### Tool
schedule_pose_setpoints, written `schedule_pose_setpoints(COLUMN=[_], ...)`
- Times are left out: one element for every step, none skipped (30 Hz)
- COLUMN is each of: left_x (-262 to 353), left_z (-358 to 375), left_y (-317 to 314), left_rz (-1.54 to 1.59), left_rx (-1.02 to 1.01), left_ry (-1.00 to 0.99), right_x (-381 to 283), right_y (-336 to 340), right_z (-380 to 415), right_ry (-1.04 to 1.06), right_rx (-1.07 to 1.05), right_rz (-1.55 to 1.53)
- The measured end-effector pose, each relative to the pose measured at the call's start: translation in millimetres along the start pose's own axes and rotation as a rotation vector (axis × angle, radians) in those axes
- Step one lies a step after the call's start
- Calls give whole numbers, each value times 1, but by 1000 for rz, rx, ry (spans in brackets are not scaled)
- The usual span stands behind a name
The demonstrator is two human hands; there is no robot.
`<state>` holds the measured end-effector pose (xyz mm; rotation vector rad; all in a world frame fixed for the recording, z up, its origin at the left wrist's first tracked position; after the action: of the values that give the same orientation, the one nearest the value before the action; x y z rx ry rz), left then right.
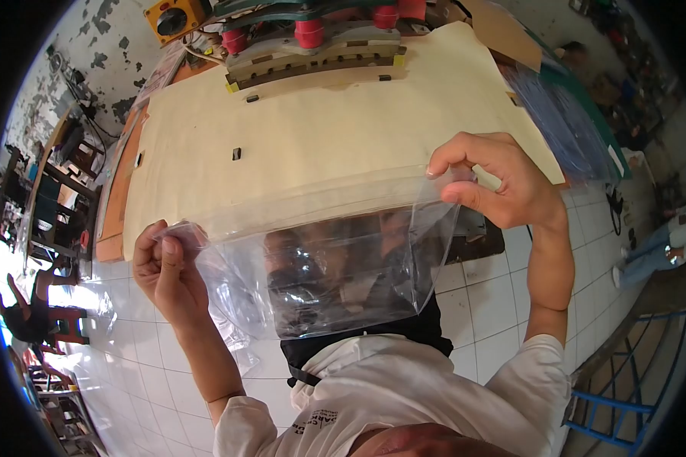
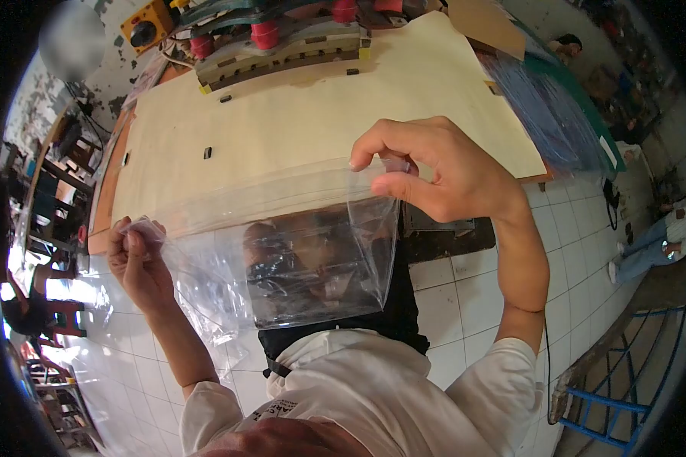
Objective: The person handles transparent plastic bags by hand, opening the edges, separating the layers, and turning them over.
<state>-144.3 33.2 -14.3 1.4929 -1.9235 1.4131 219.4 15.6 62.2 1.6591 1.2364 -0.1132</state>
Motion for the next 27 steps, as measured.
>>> schedule_pose_setpoints(left_x=[0, 0, 0, 1, 0, 0, -1, -1, 1, 2, 3, 2, 2, 2, 1, 1, 1, 2, 3, 3, 4, 4, 4, 4, 4, 4, 3], left_z=[1, 2, 3, 4, 5, 6, 6, 6, 6, 6, 7, 7, 8, 8, 8, 8, 9, 9, 10, 10, 10, 10, 10, 10, 10, 10, 9], left_y=[1, -1, -2, -2, -2, 0, 2, 1, 0, -1, 0, 2, 3, 5, 6, 6, 6, 6, 5, 6, 6, 5, 6, 6, 7, 9, 10], left_rz=[13, 14, -3, -19, -18, -18, -19, -18, 4, 26, 27, 23, 18, 19, 25, 32, 32, 38, 44, 44, 52, 60, 61, 52, 43, 44, 45], left_rx=[38, 38, 51, 64, 65, 82, 98, 96, 87, 78, 79, 95, 111, 112, 108, 103, 102, 98, 95, 95, 74, 52, 53, 59, 66, 66, 21], left_ry=[-3, -3, -7, -10, -10, -8, -6, -5, -14, -23, -23, -18, -13, -13, -12, -11, -11, -12, -13, -13, -12, -12, -12, -10, -8, -7, -2], right_x=[2, 1, 1, 1, 3, 5, 7, 9, 9, 9, 9, 11, 13, 14, 12, 11, 11, 9, 7, 7, 7, 6, 6, 6, 4, 2, 1], right_y=[-1, -2, -3, -2, -2, -2, -4, -6, -8, -9, -10, -15, -16, -16, -19, -19, -17, -15, -14, -15, -15, -15, -14, -15, -14, -13, -13], right_z=[1, 1, 1, 0, -1, -1, 0, 1, 1, 2, 3, 4, 5, 5, 4, 4, 5, 5, 5, 5, 6, 6, 6, 6, 5, 4, 4], right_ry=[-19, -29, -39, -87, -111, -136, -121, -107, -108, -128, -148, -148, -158, -168, -168, -182, -195, -195, -220, -244, -245, -244, -244, -244, -222, -200, -200], right_rx=[1, 0, 0, 14, 21, 28, 41, 54, 55, 100, 145, 143, 205, 267, 267, 315, 364, 365, 335, 305, 305, 317, 330, 329, 337, 344, 344], right_rz=[-35, -52, -69, -48, -36, -24, -3, 19, 20, -38, -96, -94, -183, -273, -272, -297, -322, -322, -330, -337, -337, -332, -326, -326, -287, -249, -248])
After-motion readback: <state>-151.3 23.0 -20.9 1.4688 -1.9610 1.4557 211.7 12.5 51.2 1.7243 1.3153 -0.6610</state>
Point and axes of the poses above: each hand's wrist, its own z-axis away from the middle knuckle, its own y-axis out of the back of the hand, x = y × z, the point moved 7 cm from there along -z, towards the middle knuckle, and after that the axes turned 9 degrees about x, right-handed, at the moved point
